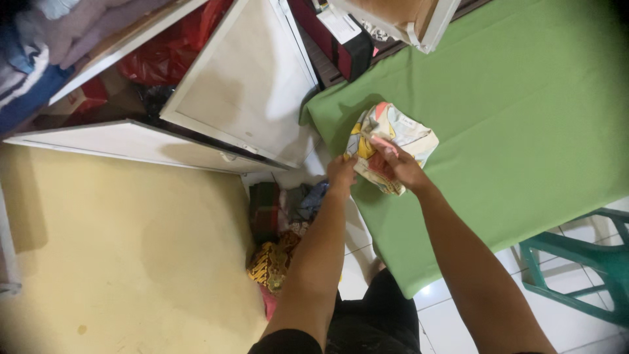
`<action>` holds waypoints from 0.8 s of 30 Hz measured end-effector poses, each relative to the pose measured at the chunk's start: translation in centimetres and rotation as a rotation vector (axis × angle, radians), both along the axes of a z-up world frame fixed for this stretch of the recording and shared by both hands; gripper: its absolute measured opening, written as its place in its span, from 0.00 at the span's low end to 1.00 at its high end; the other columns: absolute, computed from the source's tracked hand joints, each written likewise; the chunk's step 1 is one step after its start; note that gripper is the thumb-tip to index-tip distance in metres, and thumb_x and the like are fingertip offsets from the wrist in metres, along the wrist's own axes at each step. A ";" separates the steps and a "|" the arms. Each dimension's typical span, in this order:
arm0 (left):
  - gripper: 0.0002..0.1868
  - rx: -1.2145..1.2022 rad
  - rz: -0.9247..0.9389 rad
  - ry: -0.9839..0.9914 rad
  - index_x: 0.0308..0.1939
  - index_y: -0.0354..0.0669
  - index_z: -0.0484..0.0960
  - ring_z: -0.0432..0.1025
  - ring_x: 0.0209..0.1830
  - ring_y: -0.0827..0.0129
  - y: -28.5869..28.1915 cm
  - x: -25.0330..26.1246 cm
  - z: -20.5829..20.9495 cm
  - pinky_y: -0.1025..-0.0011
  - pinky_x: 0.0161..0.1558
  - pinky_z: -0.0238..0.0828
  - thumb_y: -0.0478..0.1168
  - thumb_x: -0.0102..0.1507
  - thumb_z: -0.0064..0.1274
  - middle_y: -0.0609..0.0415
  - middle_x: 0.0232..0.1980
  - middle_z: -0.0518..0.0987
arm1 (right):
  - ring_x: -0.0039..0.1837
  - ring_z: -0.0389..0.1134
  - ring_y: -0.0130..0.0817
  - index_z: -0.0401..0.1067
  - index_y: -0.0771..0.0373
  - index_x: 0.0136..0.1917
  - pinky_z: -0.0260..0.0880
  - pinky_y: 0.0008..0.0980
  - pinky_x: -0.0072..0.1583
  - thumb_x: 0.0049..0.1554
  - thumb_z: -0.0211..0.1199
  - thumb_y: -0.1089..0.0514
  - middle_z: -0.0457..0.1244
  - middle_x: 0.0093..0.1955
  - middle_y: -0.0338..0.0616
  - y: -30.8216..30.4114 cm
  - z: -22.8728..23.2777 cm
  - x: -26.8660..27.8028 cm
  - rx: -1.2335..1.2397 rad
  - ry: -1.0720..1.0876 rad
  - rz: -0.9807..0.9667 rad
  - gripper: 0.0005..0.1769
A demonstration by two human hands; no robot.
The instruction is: The person folds several shirts and tops on a green-covered table and places them into a white wardrobe. The person handles a blue t-shirt, a pink zip-up top, a purple striped shirt, a light pink shirt, a striped shirt, and several patterned tops, stacking them neatly on the wardrobe shelf.
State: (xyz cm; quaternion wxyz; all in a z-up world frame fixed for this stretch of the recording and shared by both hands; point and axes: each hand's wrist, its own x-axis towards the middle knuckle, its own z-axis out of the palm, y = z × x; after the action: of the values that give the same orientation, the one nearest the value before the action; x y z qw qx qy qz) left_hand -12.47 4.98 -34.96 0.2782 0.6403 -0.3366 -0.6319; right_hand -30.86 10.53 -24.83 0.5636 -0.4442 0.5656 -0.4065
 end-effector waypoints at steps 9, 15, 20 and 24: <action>0.19 0.027 -0.132 0.331 0.53 0.42 0.82 0.78 0.39 0.63 -1.9 -3.6 7.7 0.68 0.36 0.78 0.48 0.62 0.58 0.52 0.47 0.83 | 0.72 0.62 0.37 0.48 0.62 0.82 0.63 0.35 0.69 0.60 0.60 0.57 0.60 0.72 0.46 -0.2 1.2 -1.3 -0.071 -0.044 0.119 0.41; 0.29 0.025 -0.216 0.366 0.60 0.38 0.80 0.75 0.58 0.58 -1.7 -2.6 6.8 0.62 0.49 0.72 0.59 0.69 0.47 0.50 0.57 0.81 | 0.72 0.64 0.40 0.53 0.52 0.82 0.62 0.36 0.71 0.57 0.63 0.60 0.65 0.71 0.50 0.3 2.0 0.9 0.040 0.515 -0.023 0.43; 0.37 0.141 -0.064 0.557 0.68 0.36 0.71 0.62 0.72 0.45 -1.0 -1.9 2.5 0.44 0.65 0.64 0.63 0.69 0.39 0.37 0.73 0.69 | 0.73 0.63 0.40 0.57 0.56 0.80 0.60 0.35 0.71 0.60 0.59 0.60 0.64 0.72 0.49 0.2 0.6 -1.1 -0.050 0.344 -0.066 0.36; 0.41 0.280 0.071 0.665 0.76 0.44 0.60 0.59 0.72 0.40 0.0 -4.6 1.8 0.34 0.69 0.57 0.67 0.68 0.36 0.36 0.77 0.60 | 0.69 0.64 0.36 0.63 0.64 0.75 0.63 0.33 0.68 0.61 0.58 0.58 0.65 0.69 0.47 -0.1 1.2 -3.5 -0.080 0.128 -0.113 0.30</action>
State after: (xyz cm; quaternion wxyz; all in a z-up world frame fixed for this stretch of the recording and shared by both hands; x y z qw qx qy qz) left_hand -17.08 4.96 -33.14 0.3039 0.4428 -0.1154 -0.8356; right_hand -34.38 10.46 -23.59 0.4841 -0.4590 0.6079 -0.4305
